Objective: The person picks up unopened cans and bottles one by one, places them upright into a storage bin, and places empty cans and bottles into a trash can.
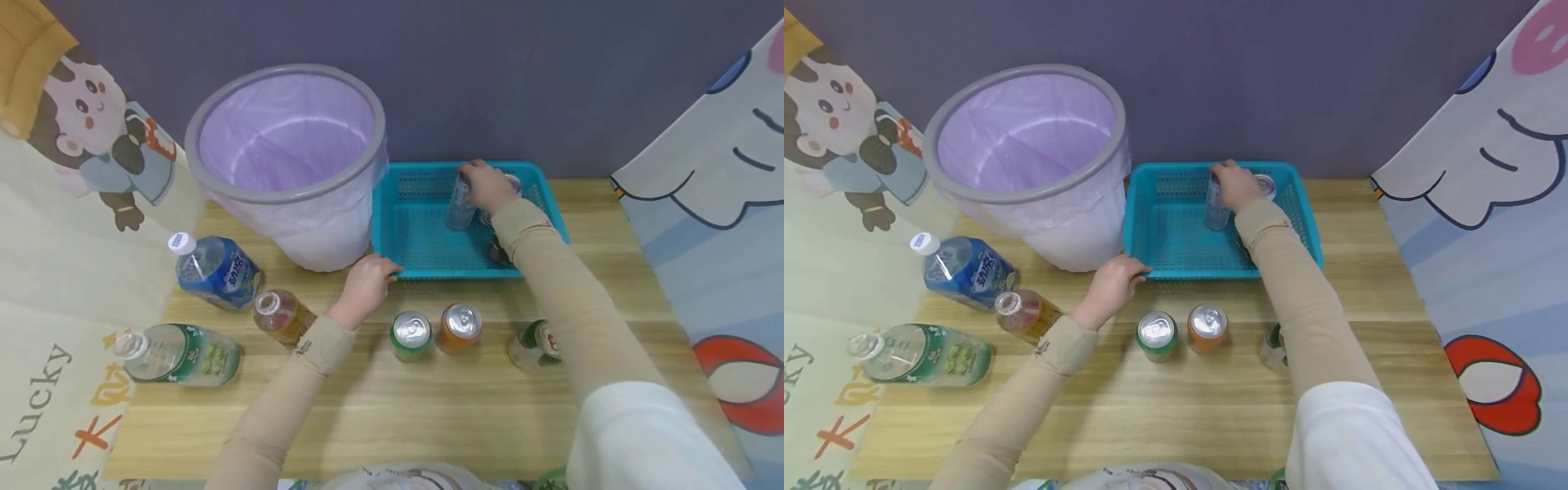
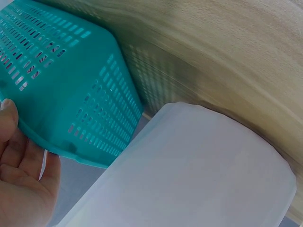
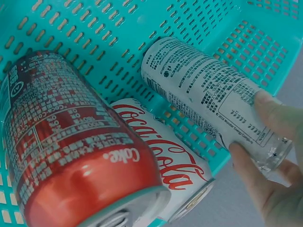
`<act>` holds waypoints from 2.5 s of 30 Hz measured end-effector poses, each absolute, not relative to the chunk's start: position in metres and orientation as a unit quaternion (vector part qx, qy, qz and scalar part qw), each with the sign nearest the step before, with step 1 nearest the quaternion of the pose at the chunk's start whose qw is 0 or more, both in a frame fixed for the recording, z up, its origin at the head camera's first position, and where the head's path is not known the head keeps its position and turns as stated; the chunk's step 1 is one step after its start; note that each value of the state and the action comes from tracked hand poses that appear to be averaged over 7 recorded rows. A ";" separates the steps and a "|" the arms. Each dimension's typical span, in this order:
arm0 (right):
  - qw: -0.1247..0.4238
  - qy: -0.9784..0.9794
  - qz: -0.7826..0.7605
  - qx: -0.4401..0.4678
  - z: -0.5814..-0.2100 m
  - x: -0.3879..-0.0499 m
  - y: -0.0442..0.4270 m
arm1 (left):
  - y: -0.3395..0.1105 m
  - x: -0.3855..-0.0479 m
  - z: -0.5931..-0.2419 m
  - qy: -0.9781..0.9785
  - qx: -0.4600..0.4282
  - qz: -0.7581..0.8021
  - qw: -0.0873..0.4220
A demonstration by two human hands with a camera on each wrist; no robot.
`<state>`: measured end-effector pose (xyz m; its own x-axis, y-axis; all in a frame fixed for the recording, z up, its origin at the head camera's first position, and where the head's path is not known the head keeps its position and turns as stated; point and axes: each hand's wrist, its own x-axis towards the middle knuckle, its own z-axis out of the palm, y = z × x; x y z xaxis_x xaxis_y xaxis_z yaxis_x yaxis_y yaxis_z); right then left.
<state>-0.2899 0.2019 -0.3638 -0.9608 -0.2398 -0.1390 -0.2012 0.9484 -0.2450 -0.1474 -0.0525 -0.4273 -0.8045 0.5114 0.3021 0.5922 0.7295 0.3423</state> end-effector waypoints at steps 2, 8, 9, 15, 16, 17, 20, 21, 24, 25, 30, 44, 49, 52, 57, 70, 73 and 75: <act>0.084 0.984 -0.117 -0.109 -0.364 -0.289 0.203 | -0.052 -0.147 -0.427 -0.925 -0.296 -0.219 0.097; 0.109 0.983 -0.107 -0.105 -0.363 -0.288 0.207 | -0.050 -0.148 -0.427 -0.923 -0.298 -0.223 0.098; 0.111 0.983 -0.102 -0.105 -0.363 -0.288 0.208 | -0.049 -0.148 -0.427 -0.923 -0.300 -0.221 0.097; 0.100 0.986 -0.084 -0.102 -0.358 -0.286 0.212 | -0.049 -0.150 -0.427 -0.924 -0.303 -0.213 0.097; 0.099 0.986 -0.087 -0.100 -0.358 -0.285 0.213 | -0.049 -0.150 -0.427 -0.924 -0.303 -0.214 0.097; 0.102 0.986 -0.092 -0.100 -0.357 -0.284 0.214 | -0.049 -0.150 -0.427 -0.923 -0.304 -0.215 0.097; 0.109 0.982 -0.118 -0.099 -0.354 -0.282 0.219 | -0.051 -0.149 -0.427 -0.924 -0.302 -0.214 0.094; 0.111 0.980 -0.133 -0.099 -0.353 -0.281 0.220 | -0.052 -0.149 -0.427 -0.925 -0.300 -0.213 0.093; 0.115 0.974 -0.169 -0.099 -0.350 -0.279 0.226 | -0.054 -0.149 -0.428 -0.927 -0.294 -0.211 0.094; 0.115 0.972 -0.178 -0.100 -0.349 -0.278 0.228 | -0.054 -0.149 -0.428 -0.928 -0.293 -0.211 0.095; 0.120 0.965 -0.205 -0.107 -0.345 -0.272 0.241 | -0.055 -0.149 -0.428 -0.927 -0.293 -0.214 0.096; 0.102 0.964 -0.207 -0.129 -0.338 -0.251 0.266 | -0.053 -0.147 -0.430 -0.927 -0.292 -0.217 0.095; 0.095 0.969 -0.181 -0.142 -0.333 -0.236 0.277 | -0.052 -0.146 -0.430 -0.927 -0.294 -0.216 0.090; 0.099 0.969 -0.166 -0.153 -0.331 -0.222 0.281 | -0.051 -0.146 -0.430 -0.927 -0.295 -0.215 0.089; 0.124 0.964 -0.159 -0.173 -0.329 -0.199 0.284 | -0.050 -0.145 -0.428 -0.928 -0.290 -0.213 0.091; 0.150 0.936 -0.167 -0.270 -0.342 -0.144 0.312 | -0.049 -0.147 -0.425 -0.931 -0.286 -0.212 0.081; 0.154 0.936 -0.166 -0.269 -0.347 -0.131 0.318 | -0.049 -0.146 -0.426 -0.931 -0.289 -0.211 0.077; 0.157 0.936 -0.168 -0.267 -0.352 -0.122 0.321 | -0.049 -0.146 -0.427 -0.930 -0.291 -0.212 0.077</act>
<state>-0.1217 0.3212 -0.3517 -0.8079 -0.5530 -0.2036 -0.4479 0.8007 -0.3978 -0.1458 -0.0489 -0.4274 -0.8187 0.5085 0.2666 0.5738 0.7407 0.3494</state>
